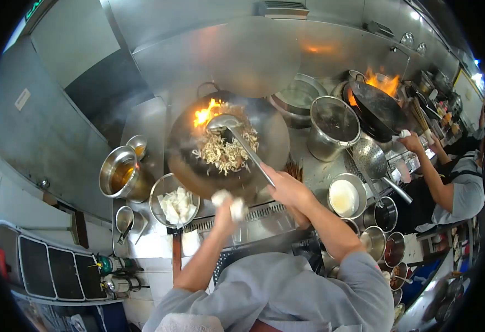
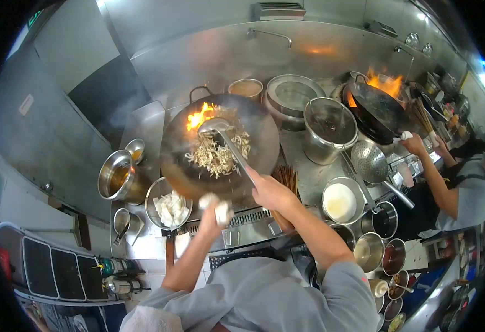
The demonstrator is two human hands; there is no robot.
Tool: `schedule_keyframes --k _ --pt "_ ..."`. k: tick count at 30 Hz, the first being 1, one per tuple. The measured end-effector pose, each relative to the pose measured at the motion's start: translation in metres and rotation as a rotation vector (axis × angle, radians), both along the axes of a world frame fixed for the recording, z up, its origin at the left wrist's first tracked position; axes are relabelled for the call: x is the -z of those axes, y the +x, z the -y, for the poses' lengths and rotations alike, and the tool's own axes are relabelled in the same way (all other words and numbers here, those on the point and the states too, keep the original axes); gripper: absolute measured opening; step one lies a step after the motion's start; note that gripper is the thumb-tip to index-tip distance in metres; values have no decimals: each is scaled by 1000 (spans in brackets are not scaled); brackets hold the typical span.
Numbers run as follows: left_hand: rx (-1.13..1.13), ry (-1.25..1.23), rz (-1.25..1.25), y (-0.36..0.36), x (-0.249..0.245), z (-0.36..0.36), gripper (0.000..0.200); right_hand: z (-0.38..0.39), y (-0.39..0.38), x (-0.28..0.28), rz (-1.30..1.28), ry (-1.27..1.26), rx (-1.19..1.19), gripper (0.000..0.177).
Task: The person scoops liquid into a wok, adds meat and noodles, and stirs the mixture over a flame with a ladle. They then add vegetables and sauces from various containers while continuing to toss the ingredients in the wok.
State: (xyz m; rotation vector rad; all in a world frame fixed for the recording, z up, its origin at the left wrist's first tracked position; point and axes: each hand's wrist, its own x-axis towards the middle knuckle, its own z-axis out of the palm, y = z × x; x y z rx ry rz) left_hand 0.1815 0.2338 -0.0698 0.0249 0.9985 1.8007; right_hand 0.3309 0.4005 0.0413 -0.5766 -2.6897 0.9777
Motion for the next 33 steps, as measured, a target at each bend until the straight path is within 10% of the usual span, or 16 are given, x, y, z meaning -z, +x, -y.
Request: schedule_keyframes --k 5,8,13,16,20,23,28,33 --pt "22 66 46 -26 -57 11 24 28 68 -80 46 -81 -125 57" --pt "57 -124 83 -72 -63 -29 25 34 74 -141 581 -462 1 31" --pt "36 78 27 -53 39 -48 19 21 5 -9 40 -61 -44 10" --pt "23 -14 75 21 10 24 17 38 0 -15 -110 41 -6 10" --pt "3 -50 280 -21 -71 19 15 47 53 -69 -3 -41 -103 8" --pt "48 -108 181 -69 -82 -21 15 54 63 -139 568 -403 26 9" --pt "34 34 99 -34 27 -20 12 24 49 -43 172 -134 -177 11" --pt "63 -21 168 -12 -60 32 21 13 51 -105 459 -314 -170 10"
